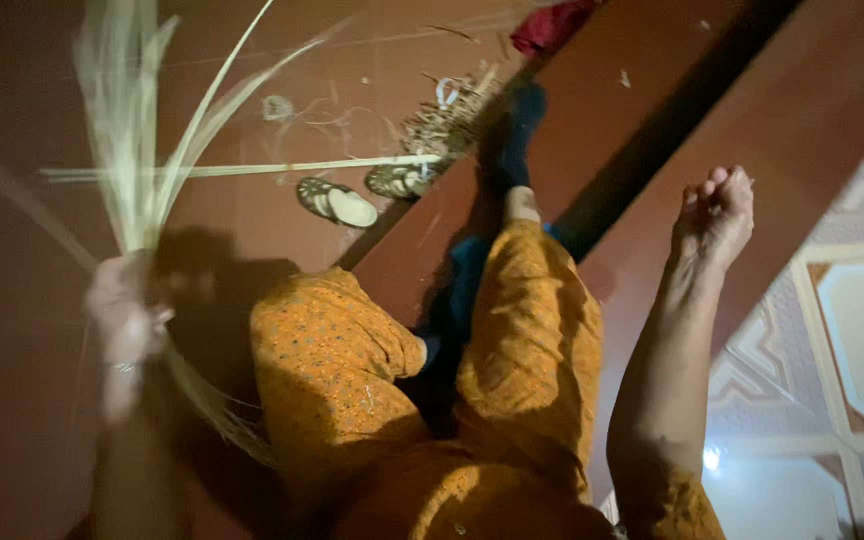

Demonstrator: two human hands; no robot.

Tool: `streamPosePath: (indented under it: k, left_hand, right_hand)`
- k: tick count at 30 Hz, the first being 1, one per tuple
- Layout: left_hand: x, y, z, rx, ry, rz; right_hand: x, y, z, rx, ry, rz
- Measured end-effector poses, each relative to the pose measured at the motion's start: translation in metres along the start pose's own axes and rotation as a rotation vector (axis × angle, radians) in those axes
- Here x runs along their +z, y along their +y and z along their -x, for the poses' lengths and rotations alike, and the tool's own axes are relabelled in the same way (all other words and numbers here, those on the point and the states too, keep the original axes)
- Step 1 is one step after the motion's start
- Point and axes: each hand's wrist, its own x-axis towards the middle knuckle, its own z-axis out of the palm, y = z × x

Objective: The person sits on the floor and uses a knife to shave thin strips from bamboo stalks. They repeatedly scrape the bamboo with the blade, then gather the finished strips and wipe the floor with a blue cloth.

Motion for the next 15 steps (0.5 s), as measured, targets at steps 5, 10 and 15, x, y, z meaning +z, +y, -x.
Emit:
streamPosePath:
  k: [5, 10, 15]
  left_hand:
    - [0.035, 0.011, -0.005, 0.226, -0.250, 0.315]
    - [0.065, 0.036, 0.002, -0.033, -0.309, 0.422]
    - [0.075, 0.045, 0.012, -0.062, -0.423, 0.474]
  right_hand:
    - [0.081, 0.070, 0.073, -0.138, -0.360, 0.819]
    - [0.144, 0.152, 0.166, -0.293, -1.253, 1.351]
    - [0.174, 0.171, 0.190, 0.256, -1.049, 1.229]
